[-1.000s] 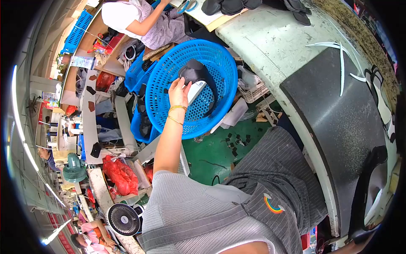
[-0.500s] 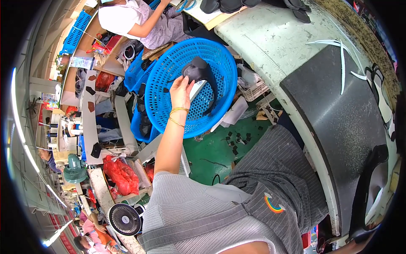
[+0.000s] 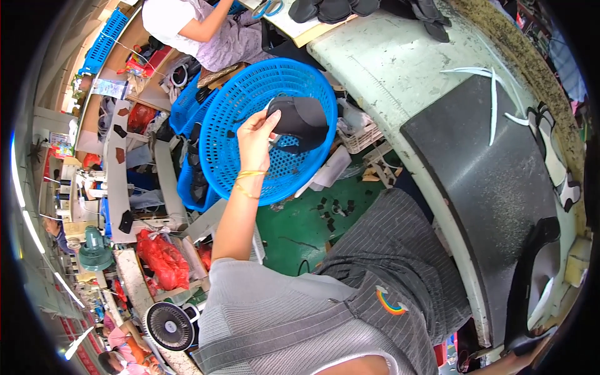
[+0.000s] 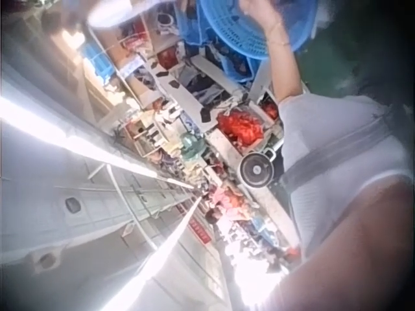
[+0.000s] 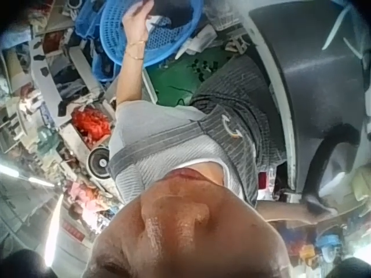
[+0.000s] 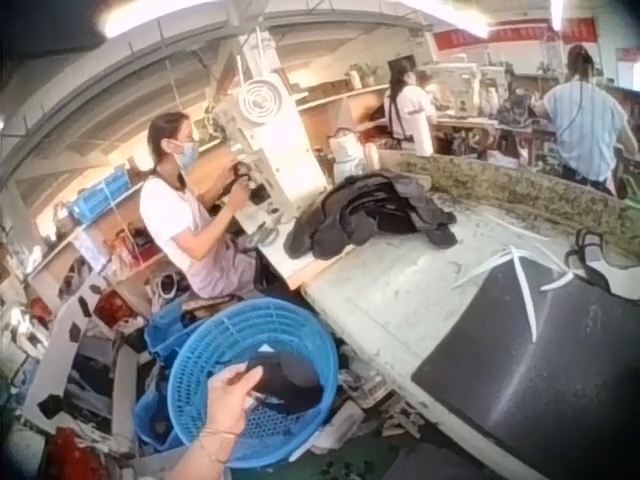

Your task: Manually aligning and assembling various components of a shoe upper at a factory workstation.

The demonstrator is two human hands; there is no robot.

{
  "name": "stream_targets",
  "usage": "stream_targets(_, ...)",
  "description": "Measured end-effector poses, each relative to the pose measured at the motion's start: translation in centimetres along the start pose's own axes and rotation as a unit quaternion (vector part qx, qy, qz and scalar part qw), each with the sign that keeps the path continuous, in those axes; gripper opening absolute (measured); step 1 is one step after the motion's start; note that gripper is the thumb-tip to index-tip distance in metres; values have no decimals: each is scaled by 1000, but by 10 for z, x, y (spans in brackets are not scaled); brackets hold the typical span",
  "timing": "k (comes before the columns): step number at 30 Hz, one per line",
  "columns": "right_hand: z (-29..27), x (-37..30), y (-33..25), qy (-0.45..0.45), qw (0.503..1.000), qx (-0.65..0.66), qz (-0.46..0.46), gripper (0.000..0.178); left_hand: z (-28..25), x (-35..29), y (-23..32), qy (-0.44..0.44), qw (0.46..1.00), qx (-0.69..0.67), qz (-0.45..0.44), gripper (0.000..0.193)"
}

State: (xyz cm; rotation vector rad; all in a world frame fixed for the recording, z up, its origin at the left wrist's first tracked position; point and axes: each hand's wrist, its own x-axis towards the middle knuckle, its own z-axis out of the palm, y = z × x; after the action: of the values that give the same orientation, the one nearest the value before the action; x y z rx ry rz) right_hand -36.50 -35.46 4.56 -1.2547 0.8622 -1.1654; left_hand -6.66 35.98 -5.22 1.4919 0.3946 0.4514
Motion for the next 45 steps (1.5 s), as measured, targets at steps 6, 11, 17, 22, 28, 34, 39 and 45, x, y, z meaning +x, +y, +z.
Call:
stream_targets(6,12,-26,-21,-87,994,-47,-48,46,54,-55,83,-236,970,-4,-55,24)
stream_targets(11,146,-142,-37,-109,954,-90,-264,26,86,-100,125,-389,917,26,-85,20)
stream_targets(17,216,-213,-29,-478,797,-181,-323,17,139,-141,140,-564,814,10,-135,25)
stream_targets(22,231,-230,-5,-648,743,-42,-160,18,163,-172,140,-613,774,42,-153,23)
stream_targets(28,206,-223,22,-592,805,-26,11,21,186,-194,130,-614,776,81,-118,23)
stream_targets(34,189,-215,38,-565,798,79,191,26,198,-206,126,-612,774,85,-141,23)
stream_targets(39,187,-201,33,-594,791,2,144,27,206,-216,127,-606,775,124,-130,24)
stream_targets(45,181,-197,35,-592,805,-30,40,23,214,-218,124,-617,763,122,-150,25)
